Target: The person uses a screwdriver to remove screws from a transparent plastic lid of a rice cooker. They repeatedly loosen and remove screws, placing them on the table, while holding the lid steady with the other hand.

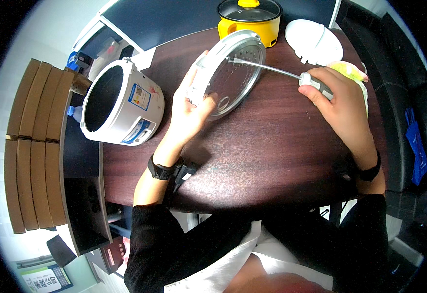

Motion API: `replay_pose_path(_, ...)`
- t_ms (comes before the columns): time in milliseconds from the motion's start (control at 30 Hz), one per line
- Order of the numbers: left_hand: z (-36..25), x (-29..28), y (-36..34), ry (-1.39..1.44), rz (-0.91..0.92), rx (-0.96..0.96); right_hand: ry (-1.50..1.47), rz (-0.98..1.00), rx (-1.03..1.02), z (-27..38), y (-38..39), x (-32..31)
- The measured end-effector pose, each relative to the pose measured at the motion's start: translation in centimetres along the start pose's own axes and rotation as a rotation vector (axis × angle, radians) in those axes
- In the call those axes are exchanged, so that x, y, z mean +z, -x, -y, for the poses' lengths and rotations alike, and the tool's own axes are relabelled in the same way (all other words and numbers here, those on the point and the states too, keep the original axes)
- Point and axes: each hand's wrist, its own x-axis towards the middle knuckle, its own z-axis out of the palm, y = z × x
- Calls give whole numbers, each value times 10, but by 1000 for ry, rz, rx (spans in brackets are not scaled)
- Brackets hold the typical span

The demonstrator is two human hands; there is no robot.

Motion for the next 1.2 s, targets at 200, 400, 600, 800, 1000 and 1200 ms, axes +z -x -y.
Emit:
replay_pose_path(200,0,0,-1,23,1,31,-121,304,321,4,1,-7)
replay_pose_path(400,0,-4,-3,-6,-74,48,83,442,182,-9,13,28)
replay_pose_path(600,3,-6,-3,43,-102,19,128,691,170,-20,26,61)
replay_pose_path(800,1,-5,-4,84,-94,0,159,752,119,-30,35,80)
replay_pose_path(1000,-3,-4,-1,54,-43,33,130,672,102,-21,25,73)
replay_pose_path(1200,-3,3,0,113,-43,59,-289,253,16,3,-17,68)
